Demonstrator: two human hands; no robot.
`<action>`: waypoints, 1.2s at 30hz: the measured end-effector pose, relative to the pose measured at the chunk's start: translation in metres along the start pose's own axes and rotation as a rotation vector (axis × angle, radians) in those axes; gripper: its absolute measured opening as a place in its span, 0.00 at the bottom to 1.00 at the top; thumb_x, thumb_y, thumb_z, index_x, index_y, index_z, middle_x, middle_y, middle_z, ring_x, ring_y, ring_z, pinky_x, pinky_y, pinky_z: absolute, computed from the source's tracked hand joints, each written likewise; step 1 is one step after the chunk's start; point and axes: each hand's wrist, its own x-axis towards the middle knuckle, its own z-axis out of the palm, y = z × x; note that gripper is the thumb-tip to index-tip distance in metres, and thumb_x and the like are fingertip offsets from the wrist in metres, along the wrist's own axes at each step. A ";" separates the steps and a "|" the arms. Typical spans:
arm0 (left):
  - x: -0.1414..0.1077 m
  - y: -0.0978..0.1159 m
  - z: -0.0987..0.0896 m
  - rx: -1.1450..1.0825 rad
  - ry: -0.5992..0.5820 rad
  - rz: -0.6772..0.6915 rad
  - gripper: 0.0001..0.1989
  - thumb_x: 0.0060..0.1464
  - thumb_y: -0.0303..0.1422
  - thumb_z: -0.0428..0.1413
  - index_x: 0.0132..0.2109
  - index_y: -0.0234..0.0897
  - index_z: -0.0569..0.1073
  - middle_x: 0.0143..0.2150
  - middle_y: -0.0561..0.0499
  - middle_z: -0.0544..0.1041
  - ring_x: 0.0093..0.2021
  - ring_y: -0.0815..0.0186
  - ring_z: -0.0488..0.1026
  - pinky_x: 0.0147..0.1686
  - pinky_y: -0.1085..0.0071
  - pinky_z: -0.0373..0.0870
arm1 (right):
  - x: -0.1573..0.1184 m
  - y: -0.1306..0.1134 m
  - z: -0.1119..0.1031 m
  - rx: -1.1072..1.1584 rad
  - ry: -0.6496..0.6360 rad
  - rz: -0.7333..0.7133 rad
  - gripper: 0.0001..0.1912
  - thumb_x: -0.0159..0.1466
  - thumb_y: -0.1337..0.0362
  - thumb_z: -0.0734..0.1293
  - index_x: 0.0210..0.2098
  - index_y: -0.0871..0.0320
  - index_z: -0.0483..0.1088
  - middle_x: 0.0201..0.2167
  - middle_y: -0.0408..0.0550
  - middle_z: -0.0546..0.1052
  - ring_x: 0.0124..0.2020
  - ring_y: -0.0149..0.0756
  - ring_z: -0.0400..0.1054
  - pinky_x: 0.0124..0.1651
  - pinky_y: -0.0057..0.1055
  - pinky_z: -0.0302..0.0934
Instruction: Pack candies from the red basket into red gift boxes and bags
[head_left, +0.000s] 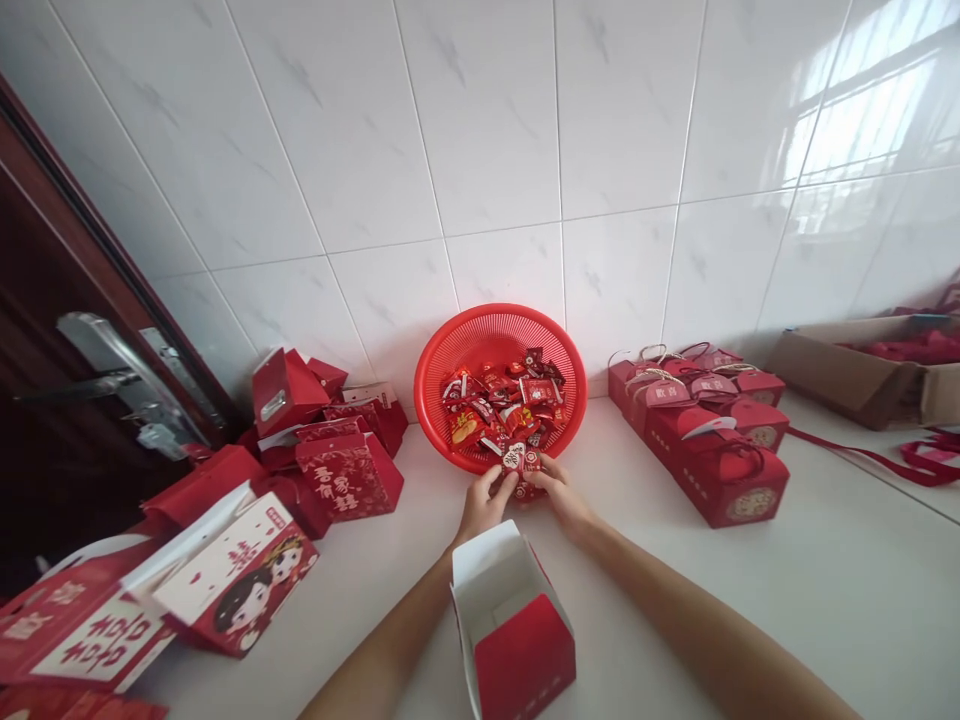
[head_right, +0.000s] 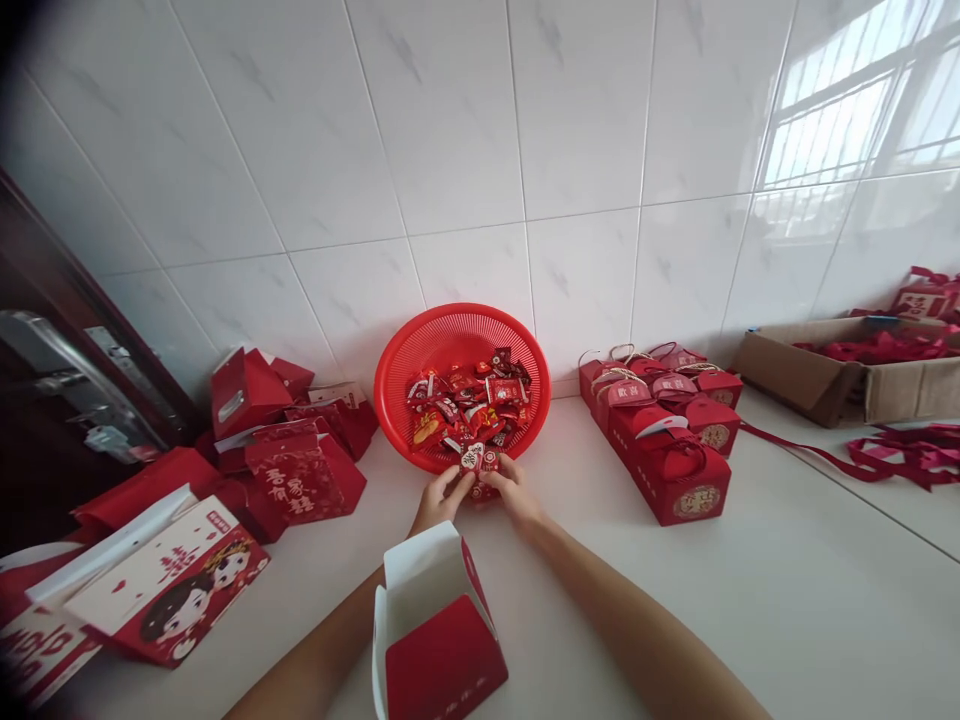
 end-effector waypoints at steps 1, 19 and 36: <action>-0.001 0.001 0.000 -0.013 0.015 0.002 0.19 0.54 0.49 0.59 0.37 0.36 0.76 0.35 0.48 0.80 0.40 0.58 0.77 0.40 0.68 0.72 | 0.000 0.000 0.000 0.006 -0.008 -0.002 0.16 0.48 0.60 0.75 0.36 0.55 0.75 0.33 0.46 0.80 0.35 0.40 0.73 0.33 0.35 0.71; 0.000 0.003 -0.002 -0.061 0.112 -0.109 0.15 0.53 0.45 0.58 0.35 0.37 0.73 0.34 0.50 0.78 0.37 0.61 0.74 0.38 0.69 0.70 | 0.004 0.003 -0.006 0.052 -0.038 -0.058 0.19 0.48 0.66 0.75 0.41 0.54 0.77 0.38 0.46 0.83 0.41 0.43 0.75 0.51 0.41 0.68; -0.001 0.011 -0.002 -0.093 0.101 -0.117 0.19 0.50 0.50 0.59 0.31 0.37 0.74 0.28 0.51 0.76 0.31 0.64 0.72 0.35 0.70 0.69 | 0.002 0.002 -0.006 0.031 -0.051 -0.033 0.20 0.48 0.66 0.74 0.42 0.53 0.77 0.41 0.46 0.83 0.43 0.43 0.75 0.53 0.42 0.67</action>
